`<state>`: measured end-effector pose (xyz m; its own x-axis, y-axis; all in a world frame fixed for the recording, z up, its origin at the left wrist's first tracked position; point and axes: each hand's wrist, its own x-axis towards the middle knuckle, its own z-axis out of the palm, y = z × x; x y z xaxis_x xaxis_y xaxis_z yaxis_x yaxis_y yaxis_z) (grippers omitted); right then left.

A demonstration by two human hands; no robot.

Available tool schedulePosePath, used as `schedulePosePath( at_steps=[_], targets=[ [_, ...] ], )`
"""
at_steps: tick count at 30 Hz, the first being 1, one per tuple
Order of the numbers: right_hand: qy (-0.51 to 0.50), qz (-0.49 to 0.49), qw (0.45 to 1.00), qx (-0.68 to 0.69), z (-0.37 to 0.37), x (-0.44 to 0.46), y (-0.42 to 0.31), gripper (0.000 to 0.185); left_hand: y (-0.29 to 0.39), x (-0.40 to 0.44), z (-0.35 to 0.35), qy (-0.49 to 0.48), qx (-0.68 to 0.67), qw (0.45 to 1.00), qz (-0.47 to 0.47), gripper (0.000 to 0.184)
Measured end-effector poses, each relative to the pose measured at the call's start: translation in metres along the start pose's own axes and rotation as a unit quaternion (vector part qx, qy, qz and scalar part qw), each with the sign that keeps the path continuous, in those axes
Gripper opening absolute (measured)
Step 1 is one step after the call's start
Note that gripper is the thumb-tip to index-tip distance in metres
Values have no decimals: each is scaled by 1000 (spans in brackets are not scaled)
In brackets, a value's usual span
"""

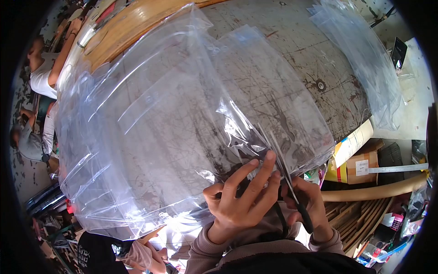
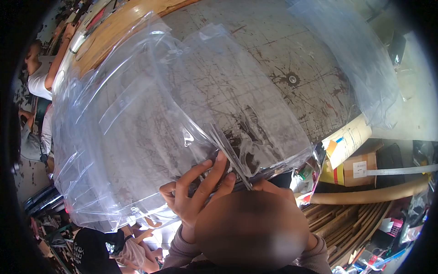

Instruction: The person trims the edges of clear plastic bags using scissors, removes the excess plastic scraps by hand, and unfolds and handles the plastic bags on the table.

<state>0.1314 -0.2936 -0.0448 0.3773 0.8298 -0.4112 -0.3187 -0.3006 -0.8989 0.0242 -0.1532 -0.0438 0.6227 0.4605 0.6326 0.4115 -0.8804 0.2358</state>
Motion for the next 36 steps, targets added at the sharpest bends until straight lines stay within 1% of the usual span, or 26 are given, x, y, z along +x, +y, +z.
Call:
schedulePosePath(
  at_steps=[1, 5, 8, 10, 14, 17, 20, 22, 23, 26, 28, 31, 36],
  targets=[
    [3, 19, 1000, 2, 0, -1, -1, 67, 0, 0, 0, 0, 0, 1000, 0, 5],
    [5, 20, 1000, 16, 0, -1, 0, 66, 1, 0, 0, -3, 3, 1000, -1, 4],
    [1, 19, 1000, -1, 0, 1, -2, 68, 0, 0, -1, -4, 4, 1000, 0, 3],
    [17, -6, 1000, -5, 1, 3, -2, 68, 0, 0, -1, -3, 4, 1000, 3, 2],
    [2, -2, 1000, -10, 0, 6, -2, 69, -1, -1, -2, -8, -1, 1000, 2, 1],
    [11, -12, 1000, 6, 3, 5, -3, 68, 0, -1, -1, -8, 3, 1000, 3, 1],
    [27, -4, 1000, -4, 3, 2, -4, 65, 0, -1, -1, -7, 3, 1000, 1, 0],
    [9, 23, 999, -49, -1, 1, -5, 64, 0, -1, -1, -6, 2, 1000, -1, 0],
    [10, 22, 999, -49, -2, 1, -6, 64, 0, -1, -1, -6, 3, 1000, -1, 1],
    [0, 27, 999, -26, -2, 3, -6, 65, 0, -1, 0, -3, 0, 1000, 0, 1],
    [2, -7, 1000, 4, 0, 3, -4, 67, 0, -2, 0, -2, -3, 1000, -1, 1],
    [0, -1, 1000, -17, 2, 6, -10, 69, -1, -4, 0, -6, -16, 1000, 1, 1],
    [11, 1, 1000, -3, 7, 5, -12, 72, -1, -3, 0, -2, -17, 1000, 6, 1]
  ],
)
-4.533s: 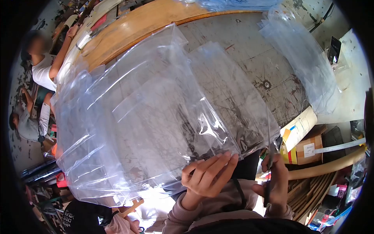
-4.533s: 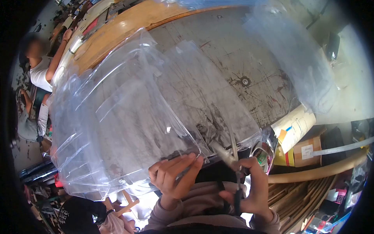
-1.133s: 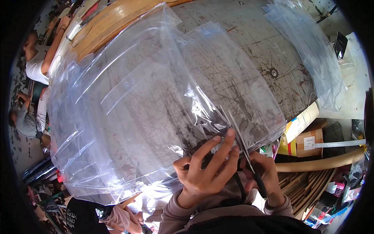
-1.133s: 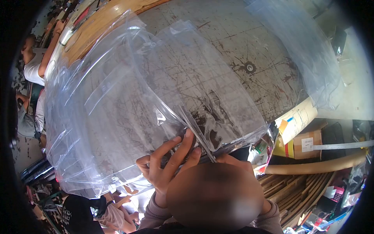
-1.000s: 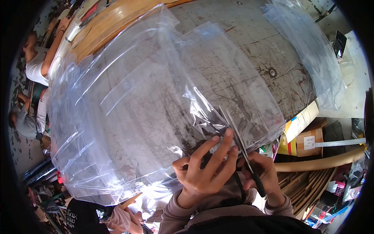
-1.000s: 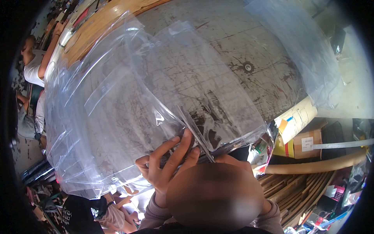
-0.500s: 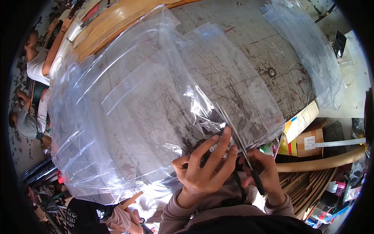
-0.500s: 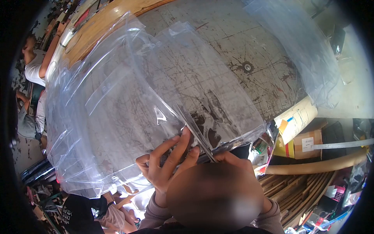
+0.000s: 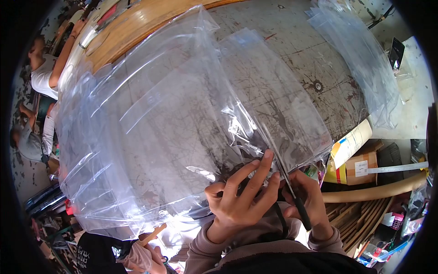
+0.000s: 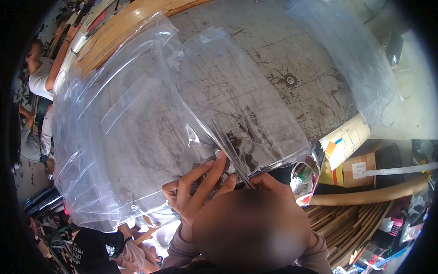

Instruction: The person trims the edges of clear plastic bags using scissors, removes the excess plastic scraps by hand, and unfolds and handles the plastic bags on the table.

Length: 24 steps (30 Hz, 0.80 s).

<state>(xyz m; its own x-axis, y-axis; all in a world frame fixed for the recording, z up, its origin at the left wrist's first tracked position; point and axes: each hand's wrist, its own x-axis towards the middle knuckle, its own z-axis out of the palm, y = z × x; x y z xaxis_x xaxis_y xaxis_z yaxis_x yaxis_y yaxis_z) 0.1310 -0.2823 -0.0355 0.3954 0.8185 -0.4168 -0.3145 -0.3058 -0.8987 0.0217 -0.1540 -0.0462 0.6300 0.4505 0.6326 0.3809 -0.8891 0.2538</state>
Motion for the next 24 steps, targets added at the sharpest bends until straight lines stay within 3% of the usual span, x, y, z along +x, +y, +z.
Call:
schedulePosePath(
  at_steps=[11, 17, 20, 22, 24],
  targets=[
    [16, -11, 1000, -5, 1, -1, 5, 71, 1, 1, -1, -7, -10, 1000, -6, 2],
    [16, 46, 998, 31, -6, -8, -6, 65, -1, -1, -9, -25, -22, 999, -4, 4],
    [-17, 11, 996, -88, -20, -14, -26, 58, -4, -8, -18, -32, -47, 998, 0, 6],
    [24, -62, 944, -322, -25, -17, -49, 52, -5, -10, -20, -33, -62, 998, 0, 7],
    [126, -97, 910, -382, -32, -18, -56, 49, -6, -12, -21, -49, -78, 996, -17, 6]
  ],
)
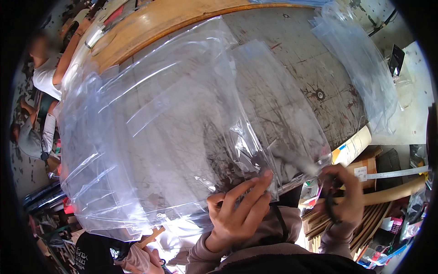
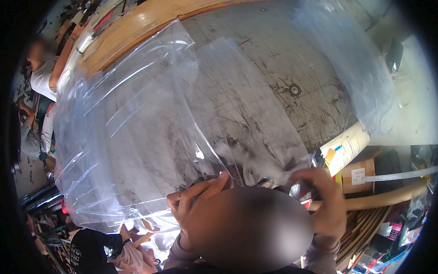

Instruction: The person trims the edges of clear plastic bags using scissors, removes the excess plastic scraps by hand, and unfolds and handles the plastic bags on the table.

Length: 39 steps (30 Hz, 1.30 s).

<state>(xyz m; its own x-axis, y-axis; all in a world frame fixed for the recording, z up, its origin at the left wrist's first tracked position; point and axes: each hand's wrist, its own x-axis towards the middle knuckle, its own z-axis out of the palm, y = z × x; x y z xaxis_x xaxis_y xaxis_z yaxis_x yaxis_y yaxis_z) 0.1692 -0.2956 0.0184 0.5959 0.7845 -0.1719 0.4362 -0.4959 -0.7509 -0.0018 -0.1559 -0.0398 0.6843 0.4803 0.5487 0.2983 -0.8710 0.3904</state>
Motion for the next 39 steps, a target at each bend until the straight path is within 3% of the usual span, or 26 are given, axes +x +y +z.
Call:
schedulePosePath(
  at_steps=[5, 10, 12, 15, 22, 25, 27, 28, 30, 39],
  targets=[
    [225, -67, 958, -167, -9, 46, 18, 48, 4, 2, 5, 17, 40, 999, -31, 16],
    [221, -53, 960, -164, -2, 62, 15, 53, -2, -2, 15, 33, 124, 992, 9, 25],
    [230, -106, 934, -252, -1, 63, 13, 49, -4, -5, 19, 73, 152, 985, 48, 28],
    [222, -116, 927, -280, 1, 64, 5, 45, -7, -6, 20, 78, 168, 981, 65, 33],
    [188, -109, 917, -335, 0, 64, 3, 39, -9, -8, 25, 96, 173, 978, 71, 27],
    [253, -167, 883, -358, 6, 61, -12, 36, -9, -9, 23, 89, 176, 978, 72, 24],
    [152, -246, 940, -179, 11, 54, -23, 30, -9, -10, 22, 80, 171, 979, 76, 24],
    [153, -244, 941, -178, 16, 53, -27, 30, -9, -9, 21, 79, 171, 979, 78, 24],
    [-18, -297, 954, -37, 27, 52, -31, 25, -9, -8, 19, 67, 167, 980, 82, 25],
    [-50, -336, 938, -66, 42, 57, -26, 21, -11, -9, 19, 73, 174, 978, 89, 27]
  ],
)
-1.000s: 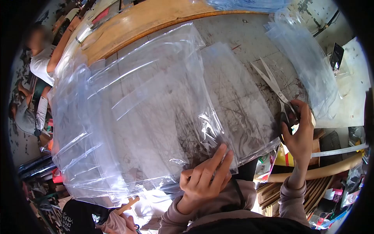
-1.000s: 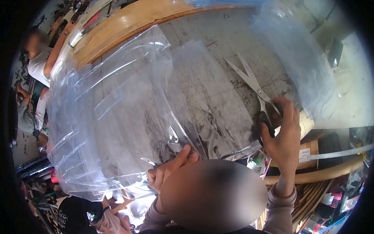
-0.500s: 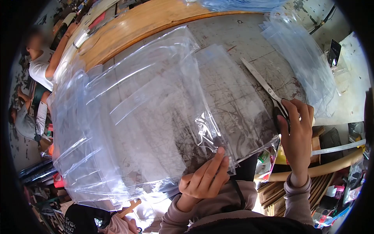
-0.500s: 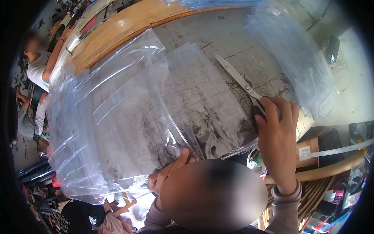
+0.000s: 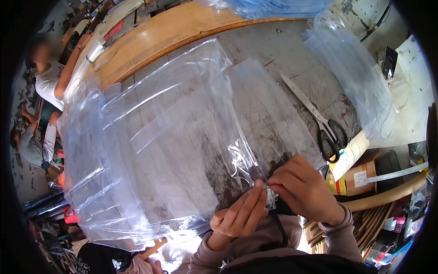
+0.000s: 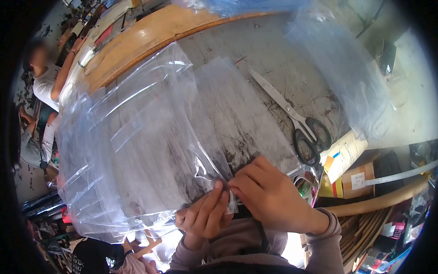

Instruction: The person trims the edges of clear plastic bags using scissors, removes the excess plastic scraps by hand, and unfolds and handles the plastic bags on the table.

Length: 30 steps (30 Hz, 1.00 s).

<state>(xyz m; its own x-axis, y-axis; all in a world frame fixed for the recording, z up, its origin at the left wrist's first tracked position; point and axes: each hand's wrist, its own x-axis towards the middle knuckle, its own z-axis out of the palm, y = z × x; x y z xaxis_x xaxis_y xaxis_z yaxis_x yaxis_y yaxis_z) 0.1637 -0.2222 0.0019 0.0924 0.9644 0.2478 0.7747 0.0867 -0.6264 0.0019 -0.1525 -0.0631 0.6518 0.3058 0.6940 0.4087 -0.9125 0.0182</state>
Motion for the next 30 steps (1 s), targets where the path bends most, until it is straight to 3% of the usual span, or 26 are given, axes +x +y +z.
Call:
schedulePosePath(
  at_steps=[5, 7, 11, 14, 17, 19, 22, 25, 26, 28, 29, 30],
  targets=[
    [22, -37, 995, -95, 5, 0, -2, 19, 0, 1, -1, -2, 14, 1000, 6, 28],
    [-17, -93, 972, -213, 4, 0, -3, 24, -1, 1, -1, -4, 5, 1000, 13, 25],
    [-40, -167, 949, -263, -5, 6, 7, 22, 0, 2, -2, -11, -2, 1000, 5, 21],
    [-26, -261, 909, -325, -16, 24, 21, 16, 0, -1, -1, -5, -12, 1000, 5, 16],
    [-9, -249, 900, -359, -36, 59, 35, 9, 2, -4, 1, 7, -23, 1000, 7, 16],
    [58, -311, 871, -376, -36, 86, 40, 9, 3, -3, 2, 13, -6, 1000, -12, 15],
    [61, -331, 853, -398, -47, 125, 48, 8, 3, 2, 1, 6, 14, 1000, -24, 16],
    [66, -311, 861, -396, -60, 157, 54, 9, 2, 2, 3, 15, 25, 999, -32, 17],
    [3, -279, 871, -405, -62, 163, 55, 20, 2, 2, 4, 17, 27, 999, -34, 17],
    [89, -82, 867, -484, -105, 196, 89, 18, 3, -1, 2, 4, 18, 1000, -22, 17],
    [141, 9, 851, -505, -141, 219, 115, 27, 4, -5, 0, 2, 17, 1000, -21, 17],
    [265, -113, 824, -489, -181, 229, 134, 19, 5, -10, 2, 7, 9, 1000, -29, 17]
  ],
)
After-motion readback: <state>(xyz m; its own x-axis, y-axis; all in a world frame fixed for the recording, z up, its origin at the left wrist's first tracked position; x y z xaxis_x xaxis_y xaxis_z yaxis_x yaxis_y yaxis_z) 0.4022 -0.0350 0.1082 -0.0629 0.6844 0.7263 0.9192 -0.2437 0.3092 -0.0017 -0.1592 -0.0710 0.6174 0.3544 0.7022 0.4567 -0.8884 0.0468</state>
